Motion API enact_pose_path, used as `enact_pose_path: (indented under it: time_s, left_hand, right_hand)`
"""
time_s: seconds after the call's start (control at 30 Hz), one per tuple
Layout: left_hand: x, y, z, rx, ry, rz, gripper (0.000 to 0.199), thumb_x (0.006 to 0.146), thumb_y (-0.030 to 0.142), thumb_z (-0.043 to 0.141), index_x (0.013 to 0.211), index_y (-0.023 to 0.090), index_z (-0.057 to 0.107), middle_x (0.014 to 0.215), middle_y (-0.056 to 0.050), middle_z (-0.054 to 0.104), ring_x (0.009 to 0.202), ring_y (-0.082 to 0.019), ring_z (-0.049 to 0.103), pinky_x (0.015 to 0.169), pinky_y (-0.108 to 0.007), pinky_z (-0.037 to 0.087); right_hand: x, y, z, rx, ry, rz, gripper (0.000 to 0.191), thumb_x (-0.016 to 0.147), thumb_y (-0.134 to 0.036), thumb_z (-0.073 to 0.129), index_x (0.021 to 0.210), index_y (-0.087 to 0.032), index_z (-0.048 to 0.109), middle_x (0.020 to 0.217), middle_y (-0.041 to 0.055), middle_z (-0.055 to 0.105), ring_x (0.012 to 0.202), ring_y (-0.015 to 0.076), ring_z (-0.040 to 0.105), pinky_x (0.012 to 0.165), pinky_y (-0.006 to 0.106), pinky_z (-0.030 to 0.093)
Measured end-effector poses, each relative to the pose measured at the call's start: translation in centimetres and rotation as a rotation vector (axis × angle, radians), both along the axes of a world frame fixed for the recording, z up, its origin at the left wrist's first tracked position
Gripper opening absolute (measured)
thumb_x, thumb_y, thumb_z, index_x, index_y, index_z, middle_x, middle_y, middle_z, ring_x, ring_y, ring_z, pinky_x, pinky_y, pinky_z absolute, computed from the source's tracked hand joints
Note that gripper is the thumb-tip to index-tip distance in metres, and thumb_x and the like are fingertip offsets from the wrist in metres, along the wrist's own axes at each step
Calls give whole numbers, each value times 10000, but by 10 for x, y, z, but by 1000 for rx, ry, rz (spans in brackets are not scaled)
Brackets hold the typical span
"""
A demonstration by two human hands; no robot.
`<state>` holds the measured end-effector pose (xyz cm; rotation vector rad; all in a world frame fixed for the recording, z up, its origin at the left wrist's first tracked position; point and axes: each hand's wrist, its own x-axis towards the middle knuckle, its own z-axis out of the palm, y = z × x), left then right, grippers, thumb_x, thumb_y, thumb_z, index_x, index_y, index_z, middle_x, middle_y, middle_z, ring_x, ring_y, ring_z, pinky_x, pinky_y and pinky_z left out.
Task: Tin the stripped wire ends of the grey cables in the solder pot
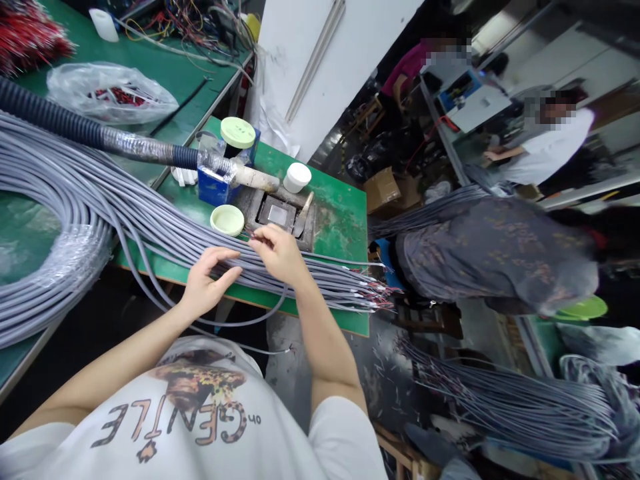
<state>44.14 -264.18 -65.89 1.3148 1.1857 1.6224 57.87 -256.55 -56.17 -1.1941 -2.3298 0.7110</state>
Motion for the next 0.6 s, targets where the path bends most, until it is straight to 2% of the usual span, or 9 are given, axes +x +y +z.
enact_pose_path:
  time_s: [0.1,0.2,0.37,0.6]
  left_hand:
    - [-17,8,-13,138,485,159,211,837,321,616,1015,214,654,1082,-89,658,1078,-260,549,948,-443,363]
    - [-21,14,-23,185,668,188,217,878,308,563,1059,211,632,1133,-94,649,1134,-260,537,957,-440,330]
    - [-19,14,-26,208,707,184,205,897,305,532,1048,207,628,1138,-89,654,1146,-251,539,954,-424,318]
    - [-20,15,-28,214,693,171,199,896,297,529,1043,208,631,1151,-86,646,1155,-249,531,968,-422,317]
  right_hand:
    - [-17,40,5,57,-259,107,141,829,-239,546,726,-158,598,716,8,514,667,131,467,646,250,344]
    - [-39,69,-1,123,-507,145,153,847,-219,545,746,-140,629,761,33,540,709,147,486,662,258,330]
    - [-65,83,-10,127,-785,195,179,875,-238,540,844,-129,679,929,92,612,820,186,552,679,271,328]
    - [-77,84,-19,161,-914,203,225,879,-207,501,957,-118,693,1044,150,642,889,237,600,684,289,354]
